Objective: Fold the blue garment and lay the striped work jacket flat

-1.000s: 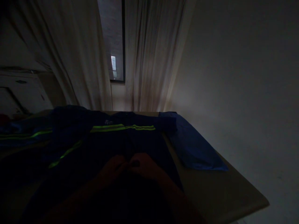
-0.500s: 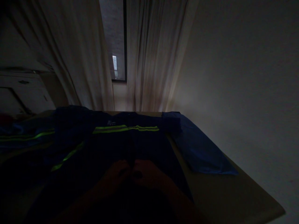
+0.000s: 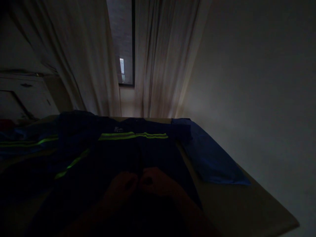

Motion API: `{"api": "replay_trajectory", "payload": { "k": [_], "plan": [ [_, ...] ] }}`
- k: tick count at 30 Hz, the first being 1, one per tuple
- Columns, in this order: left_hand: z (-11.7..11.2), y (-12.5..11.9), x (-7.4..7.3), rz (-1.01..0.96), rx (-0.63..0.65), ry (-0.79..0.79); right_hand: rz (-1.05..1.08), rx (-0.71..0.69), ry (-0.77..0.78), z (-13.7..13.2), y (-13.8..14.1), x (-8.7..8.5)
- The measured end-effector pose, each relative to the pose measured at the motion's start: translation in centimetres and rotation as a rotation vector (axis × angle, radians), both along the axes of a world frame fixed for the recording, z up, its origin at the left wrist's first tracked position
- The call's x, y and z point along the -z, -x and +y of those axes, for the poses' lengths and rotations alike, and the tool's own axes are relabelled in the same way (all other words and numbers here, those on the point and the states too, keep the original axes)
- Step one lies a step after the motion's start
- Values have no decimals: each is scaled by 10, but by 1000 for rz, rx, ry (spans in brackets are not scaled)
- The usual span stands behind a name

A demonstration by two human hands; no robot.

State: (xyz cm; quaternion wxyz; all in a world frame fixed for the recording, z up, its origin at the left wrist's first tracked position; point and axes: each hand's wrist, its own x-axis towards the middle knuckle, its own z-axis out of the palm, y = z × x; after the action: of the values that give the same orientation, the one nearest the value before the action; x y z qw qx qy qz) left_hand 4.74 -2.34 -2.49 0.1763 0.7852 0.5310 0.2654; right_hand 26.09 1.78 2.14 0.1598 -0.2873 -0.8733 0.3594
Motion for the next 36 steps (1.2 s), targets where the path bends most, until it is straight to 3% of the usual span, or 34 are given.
{"api": "replay_trajectory", "payload": {
  "k": [6,13,17,21,26,30,32,36],
  "plan": [
    [-2,-1,4,42,4,-67,6,6,41,-1,2,2],
    [3,2,0,-144,49,93,14,-2,22,-4,8,11],
    [4,7,-6,-258,82,202,-8,80,-21,-4,8,12],
    [1,14,-8,-321,137,259,84,223,62,-2,6,10],
    [-6,12,-13,2,413,71,397,486,273,11,-1,6],
    [-10,12,-18,170,536,-96,669,686,244,24,-15,-5],
    [-12,14,-19,214,573,-128,704,716,226,28,-20,-10],
    [-17,17,-22,289,580,-78,725,672,342,23,-19,-12]
  ]
}}
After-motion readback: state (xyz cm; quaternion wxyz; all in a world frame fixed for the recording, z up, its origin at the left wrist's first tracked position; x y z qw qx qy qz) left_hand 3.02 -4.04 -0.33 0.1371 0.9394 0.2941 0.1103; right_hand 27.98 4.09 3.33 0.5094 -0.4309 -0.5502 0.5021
